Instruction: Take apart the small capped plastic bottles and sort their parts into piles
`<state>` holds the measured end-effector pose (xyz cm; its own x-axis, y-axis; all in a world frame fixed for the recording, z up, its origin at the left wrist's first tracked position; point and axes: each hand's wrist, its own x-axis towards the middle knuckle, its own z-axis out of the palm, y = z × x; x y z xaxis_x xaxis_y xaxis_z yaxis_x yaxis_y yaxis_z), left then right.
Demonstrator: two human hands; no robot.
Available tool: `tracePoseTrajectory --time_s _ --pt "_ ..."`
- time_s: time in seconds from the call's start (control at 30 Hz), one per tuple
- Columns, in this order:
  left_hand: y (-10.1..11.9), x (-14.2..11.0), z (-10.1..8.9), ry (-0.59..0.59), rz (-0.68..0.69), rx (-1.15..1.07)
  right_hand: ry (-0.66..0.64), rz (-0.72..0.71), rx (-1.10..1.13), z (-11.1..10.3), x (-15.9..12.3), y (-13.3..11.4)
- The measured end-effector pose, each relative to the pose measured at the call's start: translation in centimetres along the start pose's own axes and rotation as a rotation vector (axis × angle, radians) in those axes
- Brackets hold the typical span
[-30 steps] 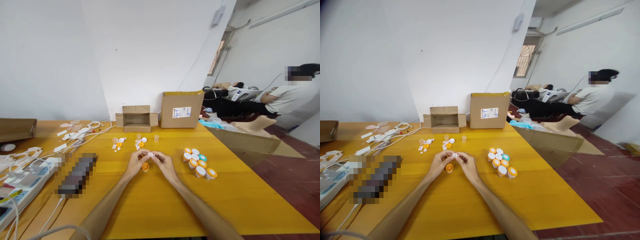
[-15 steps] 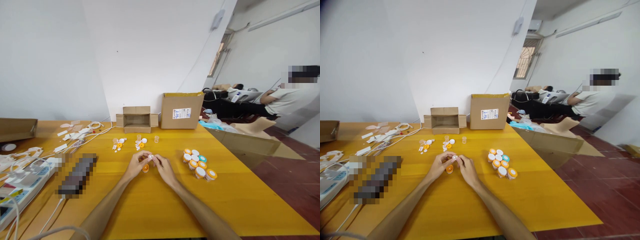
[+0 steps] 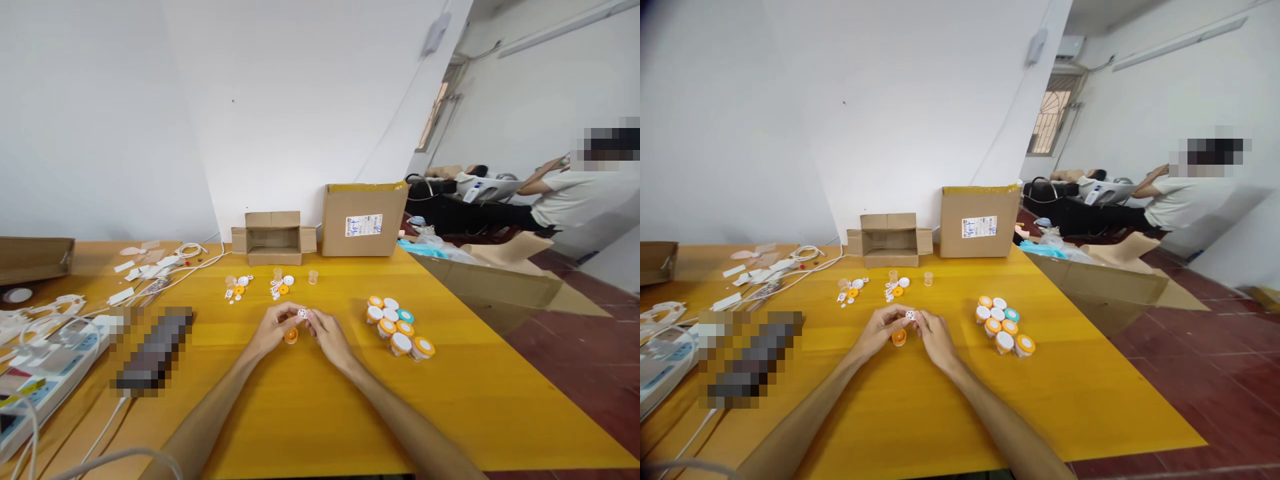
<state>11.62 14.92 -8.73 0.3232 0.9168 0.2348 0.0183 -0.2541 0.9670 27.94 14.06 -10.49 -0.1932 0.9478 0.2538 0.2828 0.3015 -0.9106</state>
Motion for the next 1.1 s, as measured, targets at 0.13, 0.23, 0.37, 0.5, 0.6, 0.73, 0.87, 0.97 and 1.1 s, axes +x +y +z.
tracePoseTrajectory --time_s 0.13,0.23,0.37,0.5,0.6,0.73,0.87,0.97,1.1 --pt "0.3 0.0 0.0 -0.005 -0.008 -0.007 0.005 0.02 0.07 0.0 0.0 0.0" --pt "0.3 0.0 -0.1 -0.001 -0.017 -0.004 -0.003 0.054 0.144 0.1 0.0 -0.1" --pt "0.2 0.1 -0.1 0.017 -0.021 0.035 -0.021 0.113 0.227 0.3 0.1 -0.3" --pt "0.1 0.2 -0.2 0.045 0.009 0.082 -0.001 0.128 0.236 0.1 0.2 -0.5" --pt "-0.2 0.3 -0.3 0.09 0.015 0.139 0.072 0.08 0.162 -0.2 0.1 -0.7" --pt "-0.9 0.4 -0.3 0.113 -0.016 0.171 0.231 -0.042 -0.016 -0.8 0.2 -0.5" --pt "-1.5 0.4 -0.2 0.114 -0.032 0.175 0.339 -0.162 -0.253 -1.2 0.4 0.3" --pt "-1.7 0.4 -0.1 0.117 -0.035 0.202 0.341 -0.182 -0.414 -1.4 0.5 1.1" --pt "-1.4 0.2 0.0 0.114 -0.035 0.24 0.258 -0.177 -0.533 -1.4 0.5 1.8"
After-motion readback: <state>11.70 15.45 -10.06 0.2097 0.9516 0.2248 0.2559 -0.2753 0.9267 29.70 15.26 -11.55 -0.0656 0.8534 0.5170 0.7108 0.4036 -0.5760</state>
